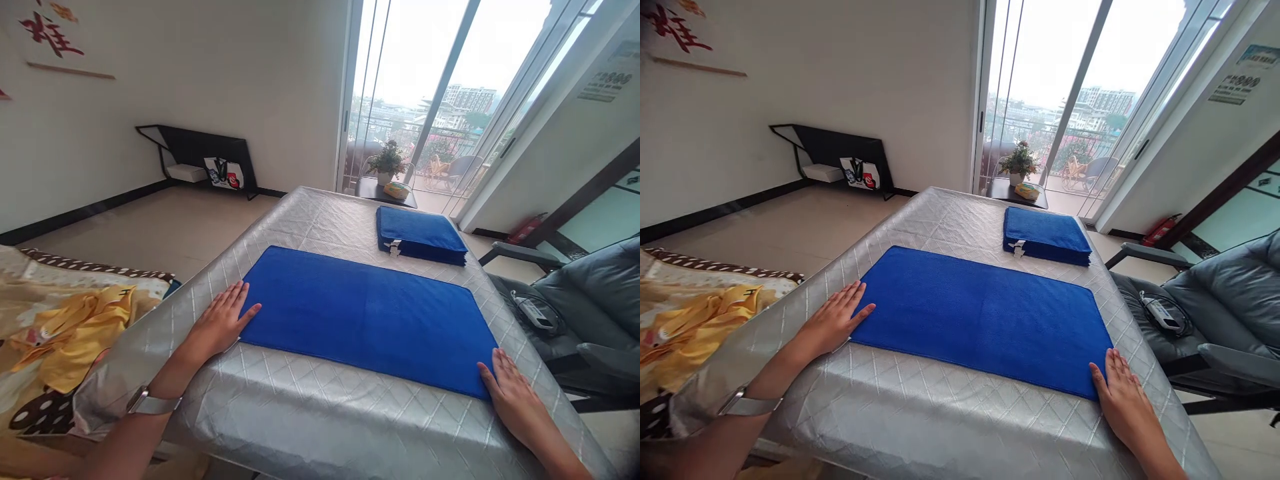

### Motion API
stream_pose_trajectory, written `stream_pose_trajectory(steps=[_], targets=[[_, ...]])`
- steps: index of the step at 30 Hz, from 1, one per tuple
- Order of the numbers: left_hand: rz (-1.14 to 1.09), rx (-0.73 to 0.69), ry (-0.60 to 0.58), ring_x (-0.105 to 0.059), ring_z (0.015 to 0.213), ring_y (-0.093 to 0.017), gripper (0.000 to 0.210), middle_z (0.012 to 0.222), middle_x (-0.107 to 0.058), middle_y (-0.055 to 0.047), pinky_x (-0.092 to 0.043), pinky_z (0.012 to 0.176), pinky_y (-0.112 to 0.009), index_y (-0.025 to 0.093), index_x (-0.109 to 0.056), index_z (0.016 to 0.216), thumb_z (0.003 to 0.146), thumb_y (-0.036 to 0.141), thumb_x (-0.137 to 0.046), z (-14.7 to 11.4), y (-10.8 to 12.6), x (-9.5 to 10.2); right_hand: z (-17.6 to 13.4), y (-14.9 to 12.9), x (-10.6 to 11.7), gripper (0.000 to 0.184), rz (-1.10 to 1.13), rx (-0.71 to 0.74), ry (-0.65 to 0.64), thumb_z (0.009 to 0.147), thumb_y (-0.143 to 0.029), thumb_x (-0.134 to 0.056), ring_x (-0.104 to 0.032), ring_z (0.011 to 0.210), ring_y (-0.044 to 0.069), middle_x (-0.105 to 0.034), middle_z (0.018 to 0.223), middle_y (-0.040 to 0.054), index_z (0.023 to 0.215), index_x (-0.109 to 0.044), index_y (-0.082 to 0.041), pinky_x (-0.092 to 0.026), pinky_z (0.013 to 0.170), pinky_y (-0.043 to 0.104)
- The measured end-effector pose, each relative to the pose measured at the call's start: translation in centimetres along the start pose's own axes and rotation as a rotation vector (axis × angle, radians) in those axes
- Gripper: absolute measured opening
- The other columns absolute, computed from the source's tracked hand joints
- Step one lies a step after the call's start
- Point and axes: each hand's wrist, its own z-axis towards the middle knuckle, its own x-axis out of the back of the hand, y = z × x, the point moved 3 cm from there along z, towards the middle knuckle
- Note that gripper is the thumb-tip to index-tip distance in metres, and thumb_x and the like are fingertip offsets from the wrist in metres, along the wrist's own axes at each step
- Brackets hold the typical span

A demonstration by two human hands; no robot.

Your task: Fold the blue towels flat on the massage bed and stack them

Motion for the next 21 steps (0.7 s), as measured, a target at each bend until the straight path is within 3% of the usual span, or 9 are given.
stream_pose_trajectory(steps=[2, 4, 9, 13, 17, 21], targets=[[-0.002, 0.007, 0.006, -0.026, 0.152, -0.028, 0.084, 0.164, -0.027, -0.016, -0.025, 0.122, -0.049, 0.006, -0.026, 0.158, 0.098, 0.065, -0.019, 0.0, 0.1, 0.0, 0.5, -1.7, 0.9, 0.09, -0.014, -0.023, 0.043, 0.092, -0.06, -0.013, -0.027, 0.151, 0.034, -0.034, 0.16, 0.025, 0.153, -0.033, 0.003, -0.026, 0.121, 0.055], [-0.004, 0.009, 0.022, -0.027, 0.152, -0.029, 0.082, 0.164, -0.029, -0.016, -0.026, 0.122, -0.05, 0.008, -0.026, 0.159, 0.099, 0.064, -0.02, 0.0, 0.0, 0.0, 1.1, -5.3, 2.2, 0.09, -0.005, 0.0, 0.102, 0.094, -0.06, -0.009, -0.023, 0.152, 0.033, -0.032, 0.161, 0.0239, 0.154, -0.031, 0.003, -0.023, 0.122, 0.055], [-0.008, -0.029, 0.047, -0.031, 0.15, -0.029, 0.075, 0.162, -0.036, -0.012, -0.028, 0.12, -0.051, 0.015, -0.031, 0.158, 0.099, 0.062, -0.02, -0.1, 0.1, 0.1, 2.1, -18.8, 4.5, 0.085, 0.107, 0.236, 0.016, 0.099, -0.063, -0.008, -0.022, 0.153, 0.025, -0.029, 0.164, 0.0148, 0.158, -0.03, -0.006, -0.019, 0.125, 0.045], [-0.005, -0.067, 0.033, -0.034, 0.149, -0.03, 0.073, 0.16, -0.039, -0.013, -0.03, 0.118, -0.052, 0.017, -0.036, 0.155, 0.1, 0.061, -0.019, -0.1, 0.3, 0.7, 2.6, -27.6, 4.3, 0.085, 0.149, 0.413, -0.071, 0.1, -0.064, -0.008, -0.013, 0.155, 0.022, -0.02, 0.167, 0.0131, 0.16, -0.025, -0.005, -0.011, 0.126, 0.042], [0.005, -0.09, 0.037, -0.034, 0.148, -0.03, 0.071, 0.16, -0.039, -0.014, -0.031, 0.117, -0.053, 0.018, -0.038, 0.154, 0.1, 0.061, -0.017, -0.2, 0.4, 1.0, 3.3, -30.1, 2.7, 0.086, 0.178, 0.404, -0.131, 0.1, -0.066, -0.01, -0.009, 0.155, 0.023, -0.015, 0.167, 0.0133, 0.161, -0.021, -0.006, -0.008, 0.126, 0.044], [0.007, -0.093, 0.045, -0.034, 0.148, -0.029, 0.072, 0.16, -0.039, -0.013, -0.031, 0.117, -0.053, 0.019, -0.036, 0.154, 0.1, 0.061, -0.016, -0.1, 0.3, 0.6, 3.7, -27.2, 1.6, 0.087, 0.13, 0.361, -0.147, 0.099, -0.067, -0.01, -0.009, 0.155, 0.023, -0.014, 0.168, 0.0127, 0.161, -0.019, -0.005, -0.008, 0.126, 0.043]])
